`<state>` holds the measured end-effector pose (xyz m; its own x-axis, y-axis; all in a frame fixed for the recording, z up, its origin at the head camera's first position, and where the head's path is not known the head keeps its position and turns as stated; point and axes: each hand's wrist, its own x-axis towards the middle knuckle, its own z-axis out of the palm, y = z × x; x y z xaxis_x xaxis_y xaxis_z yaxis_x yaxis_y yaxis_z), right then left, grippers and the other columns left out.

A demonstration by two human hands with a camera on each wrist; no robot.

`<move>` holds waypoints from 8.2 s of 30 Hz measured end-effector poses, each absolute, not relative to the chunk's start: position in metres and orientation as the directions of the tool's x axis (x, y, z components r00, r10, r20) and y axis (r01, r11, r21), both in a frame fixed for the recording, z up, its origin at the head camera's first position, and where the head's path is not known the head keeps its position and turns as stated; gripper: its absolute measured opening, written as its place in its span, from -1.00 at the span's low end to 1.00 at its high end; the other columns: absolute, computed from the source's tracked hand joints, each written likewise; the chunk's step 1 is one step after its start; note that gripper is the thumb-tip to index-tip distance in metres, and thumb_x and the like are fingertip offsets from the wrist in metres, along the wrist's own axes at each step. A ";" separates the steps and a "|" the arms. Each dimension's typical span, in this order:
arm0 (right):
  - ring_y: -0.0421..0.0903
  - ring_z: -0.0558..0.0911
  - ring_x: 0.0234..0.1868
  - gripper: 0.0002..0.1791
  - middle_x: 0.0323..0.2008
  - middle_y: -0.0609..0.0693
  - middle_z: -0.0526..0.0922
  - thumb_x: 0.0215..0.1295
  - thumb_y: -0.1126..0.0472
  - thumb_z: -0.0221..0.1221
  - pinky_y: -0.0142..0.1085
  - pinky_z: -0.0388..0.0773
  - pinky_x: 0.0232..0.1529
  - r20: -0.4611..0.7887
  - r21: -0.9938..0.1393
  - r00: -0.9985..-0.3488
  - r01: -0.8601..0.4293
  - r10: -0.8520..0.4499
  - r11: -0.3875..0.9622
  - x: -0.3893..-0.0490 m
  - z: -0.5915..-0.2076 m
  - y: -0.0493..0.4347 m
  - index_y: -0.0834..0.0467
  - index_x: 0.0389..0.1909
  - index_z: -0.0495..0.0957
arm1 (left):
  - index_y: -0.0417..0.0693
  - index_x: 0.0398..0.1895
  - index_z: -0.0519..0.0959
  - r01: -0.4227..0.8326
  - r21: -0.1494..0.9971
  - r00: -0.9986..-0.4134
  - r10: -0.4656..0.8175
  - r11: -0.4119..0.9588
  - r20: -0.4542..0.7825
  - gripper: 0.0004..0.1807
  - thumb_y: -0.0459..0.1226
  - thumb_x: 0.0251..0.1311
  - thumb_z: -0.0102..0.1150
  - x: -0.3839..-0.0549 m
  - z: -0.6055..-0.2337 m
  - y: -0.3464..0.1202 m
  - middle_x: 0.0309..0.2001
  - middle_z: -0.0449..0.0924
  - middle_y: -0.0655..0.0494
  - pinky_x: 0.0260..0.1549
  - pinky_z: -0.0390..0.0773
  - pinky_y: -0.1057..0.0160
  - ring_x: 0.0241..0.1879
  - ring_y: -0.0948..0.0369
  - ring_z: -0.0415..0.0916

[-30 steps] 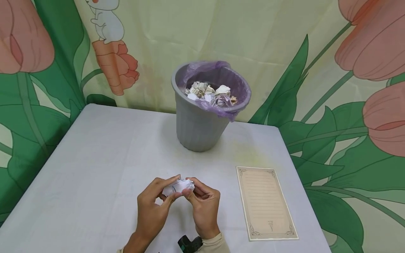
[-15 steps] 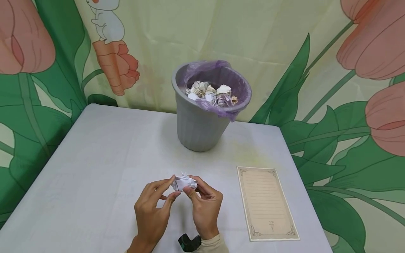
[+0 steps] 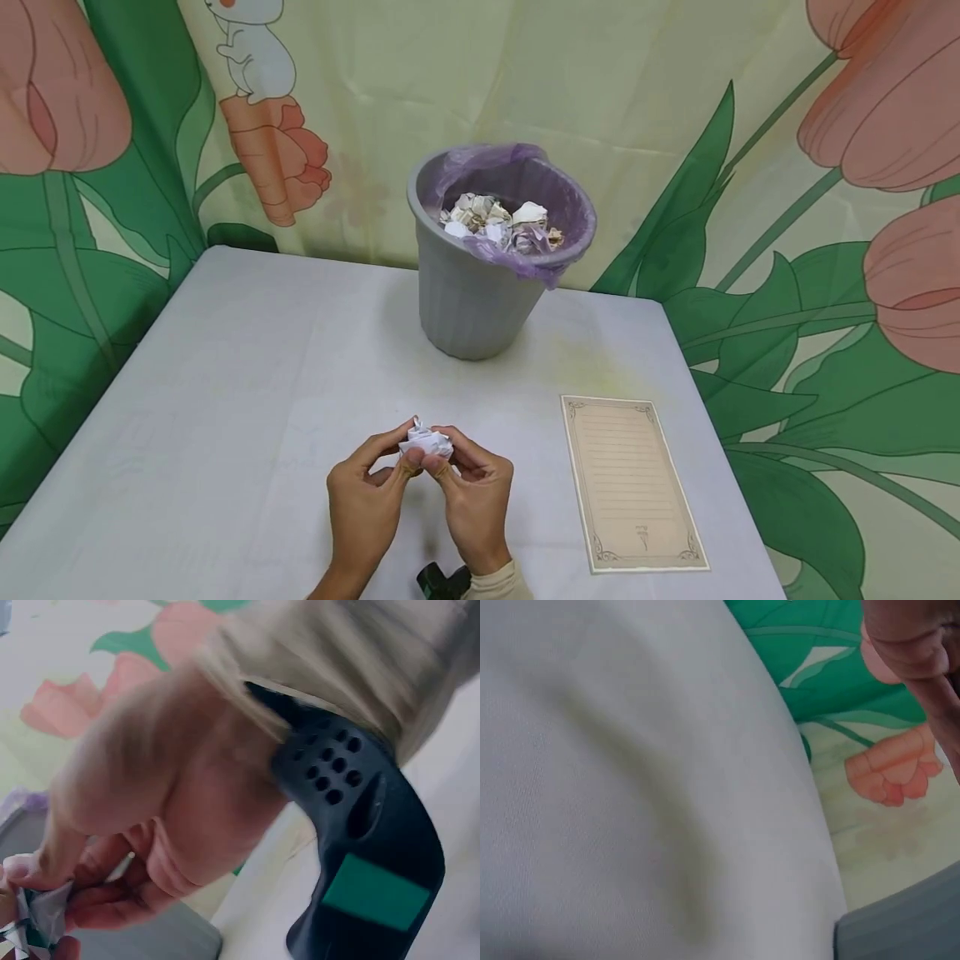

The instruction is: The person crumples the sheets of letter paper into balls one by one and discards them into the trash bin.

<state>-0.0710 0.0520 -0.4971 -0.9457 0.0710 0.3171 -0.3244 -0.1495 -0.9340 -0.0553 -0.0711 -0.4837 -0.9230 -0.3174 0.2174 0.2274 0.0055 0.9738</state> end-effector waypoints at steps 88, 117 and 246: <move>-0.18 0.80 0.00 -0.42 -0.01 0.20 0.81 0.33 0.27 0.43 -0.38 0.72 -0.06 -0.020 -0.988 -0.935 0.073 -0.354 -0.138 -0.085 -0.495 0.086 0.40 0.32 0.57 | 0.33 0.22 0.73 0.590 0.587 -0.774 0.180 0.554 0.607 -0.34 0.27 0.00 0.38 -0.067 -0.492 -0.119 0.02 0.67 0.30 -0.45 0.48 0.57 -0.36 0.41 0.58; -0.20 0.79 0.04 -0.38 -0.09 -0.08 0.86 0.40 0.26 0.39 -0.38 0.73 0.00 -0.100 -0.970 -0.896 0.185 -0.432 -0.160 -0.085 -0.493 0.092 0.52 0.34 0.48 | 0.19 0.20 0.75 0.644 0.446 -0.683 0.204 0.621 0.702 -0.37 0.28 0.19 0.22 -0.059 -0.490 -0.114 -0.08 0.76 0.30 -0.22 0.69 0.35 -0.04 0.24 0.60; -0.24 0.79 -0.09 -0.48 -0.35 0.01 0.86 0.47 0.02 0.19 -0.30 0.76 -0.03 0.254 -0.953 -0.963 -0.231 -0.096 -0.195 -0.068 -0.502 0.057 0.27 0.28 0.63 | -0.11 -0.22 0.83 0.514 0.835 -0.784 -0.288 0.198 0.550 -0.60 -0.54 -0.20 0.69 -0.061 -0.488 -0.076 -0.43 0.66 0.10 -0.37 0.60 0.51 -0.42 0.34 0.55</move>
